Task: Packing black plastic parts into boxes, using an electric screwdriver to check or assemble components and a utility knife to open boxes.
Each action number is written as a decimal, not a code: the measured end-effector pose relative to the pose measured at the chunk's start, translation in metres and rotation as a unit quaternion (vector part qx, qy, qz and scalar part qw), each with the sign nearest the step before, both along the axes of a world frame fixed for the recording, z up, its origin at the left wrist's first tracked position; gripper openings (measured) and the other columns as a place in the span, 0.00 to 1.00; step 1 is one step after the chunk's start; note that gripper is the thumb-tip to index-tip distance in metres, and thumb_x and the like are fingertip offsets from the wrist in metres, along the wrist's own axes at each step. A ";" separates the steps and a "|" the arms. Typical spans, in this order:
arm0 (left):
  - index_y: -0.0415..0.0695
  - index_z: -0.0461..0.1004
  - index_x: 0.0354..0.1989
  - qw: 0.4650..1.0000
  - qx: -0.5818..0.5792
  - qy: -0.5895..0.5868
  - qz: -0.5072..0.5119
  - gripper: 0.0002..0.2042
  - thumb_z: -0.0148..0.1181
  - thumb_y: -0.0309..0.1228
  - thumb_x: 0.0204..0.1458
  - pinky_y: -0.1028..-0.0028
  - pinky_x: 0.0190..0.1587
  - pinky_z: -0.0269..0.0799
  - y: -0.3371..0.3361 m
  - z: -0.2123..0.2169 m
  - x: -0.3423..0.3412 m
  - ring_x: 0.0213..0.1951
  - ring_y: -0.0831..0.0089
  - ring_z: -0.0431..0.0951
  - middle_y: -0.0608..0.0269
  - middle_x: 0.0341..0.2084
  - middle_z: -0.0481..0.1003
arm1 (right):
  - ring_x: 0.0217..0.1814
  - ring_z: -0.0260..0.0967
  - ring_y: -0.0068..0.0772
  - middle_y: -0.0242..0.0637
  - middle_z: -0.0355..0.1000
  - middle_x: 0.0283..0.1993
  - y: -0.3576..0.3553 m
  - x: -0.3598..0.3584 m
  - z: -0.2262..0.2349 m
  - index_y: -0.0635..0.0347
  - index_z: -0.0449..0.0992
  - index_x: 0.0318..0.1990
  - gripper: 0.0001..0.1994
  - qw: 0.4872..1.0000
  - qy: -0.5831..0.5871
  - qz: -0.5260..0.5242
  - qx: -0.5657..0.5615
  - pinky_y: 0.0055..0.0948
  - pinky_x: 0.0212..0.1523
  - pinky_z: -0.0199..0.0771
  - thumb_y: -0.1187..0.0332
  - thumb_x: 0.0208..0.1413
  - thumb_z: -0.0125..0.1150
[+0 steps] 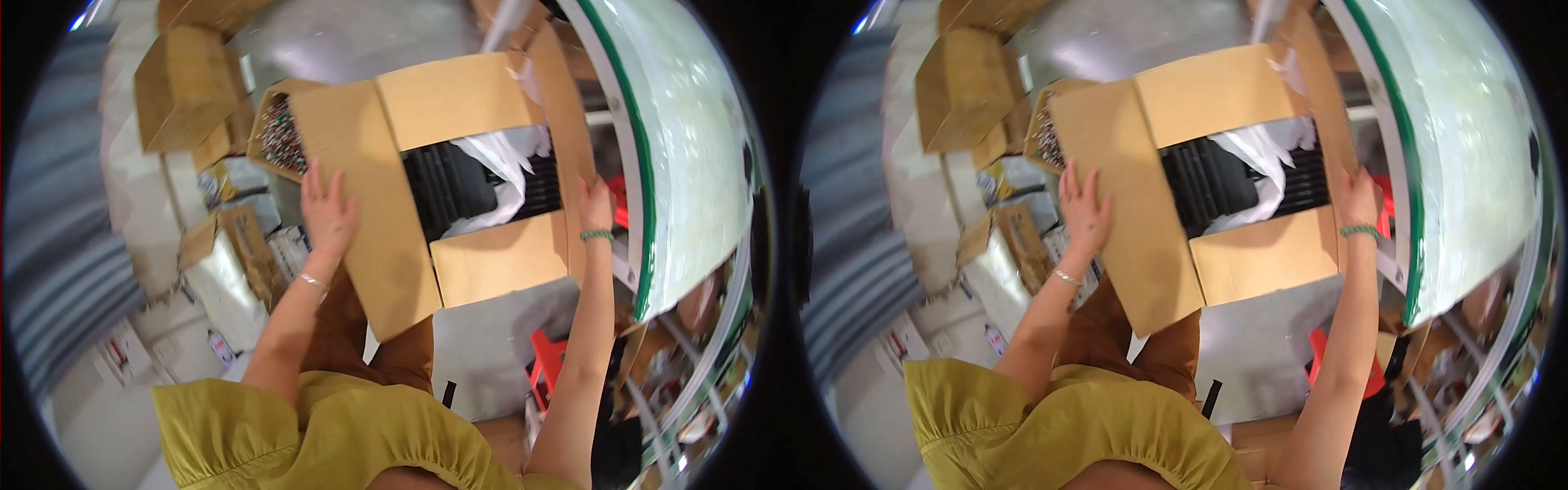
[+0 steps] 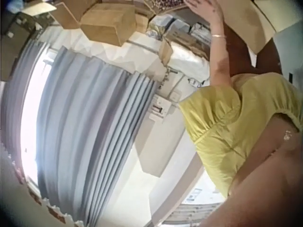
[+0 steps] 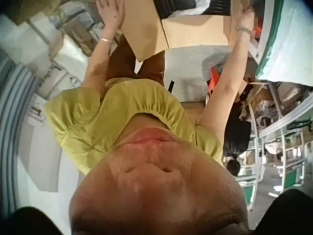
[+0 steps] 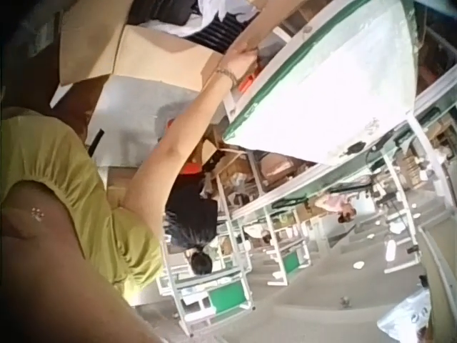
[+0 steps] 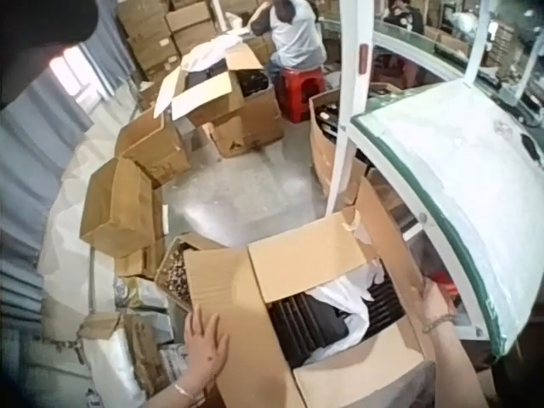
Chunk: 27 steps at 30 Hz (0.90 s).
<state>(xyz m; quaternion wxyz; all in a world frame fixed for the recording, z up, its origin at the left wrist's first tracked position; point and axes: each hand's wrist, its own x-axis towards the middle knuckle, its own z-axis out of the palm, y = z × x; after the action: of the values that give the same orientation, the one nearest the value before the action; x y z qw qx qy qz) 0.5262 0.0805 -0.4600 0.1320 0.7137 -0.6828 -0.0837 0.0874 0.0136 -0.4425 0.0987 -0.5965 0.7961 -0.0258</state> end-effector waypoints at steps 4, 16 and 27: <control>0.45 0.50 0.61 0.919 0.380 -0.106 0.006 0.29 0.44 0.47 0.54 0.57 0.60 0.46 0.063 -0.154 0.102 0.61 0.45 0.46 0.43 0.61 0.44 | 0.34 0.69 0.55 0.51 0.72 0.30 -0.018 0.015 -0.005 0.60 0.73 0.37 0.13 0.998 -0.048 0.007 -0.031 0.46 0.33 0.69 0.60 0.50 0.55; 0.53 0.43 0.64 0.879 0.137 0.351 0.292 0.40 0.46 0.62 0.45 0.49 0.61 0.39 -0.163 -0.106 -0.038 0.63 0.41 0.36 0.42 0.63 0.35 | 0.39 0.72 0.46 0.49 0.74 0.35 -0.006 0.024 0.009 0.66 0.74 0.39 0.13 0.996 -0.079 -0.027 0.044 0.35 0.37 0.71 0.66 0.48 0.58; 0.41 0.65 0.46 0.941 0.152 0.299 0.047 0.33 0.57 0.57 0.40 0.62 0.53 0.59 -0.202 -0.140 0.031 0.51 0.54 0.65 0.45 0.47 0.66 | 0.26 0.72 0.47 0.49 0.70 0.20 0.002 0.038 0.015 0.65 0.76 0.33 0.10 0.999 0.025 0.006 0.045 0.38 0.26 0.70 0.66 0.47 0.59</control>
<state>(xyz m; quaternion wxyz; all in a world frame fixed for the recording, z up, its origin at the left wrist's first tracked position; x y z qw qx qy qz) 0.5572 -0.1215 -0.5997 0.2241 0.6988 -0.5565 -0.3895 0.1257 0.0152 -0.4274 0.1051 -0.5965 0.7953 0.0255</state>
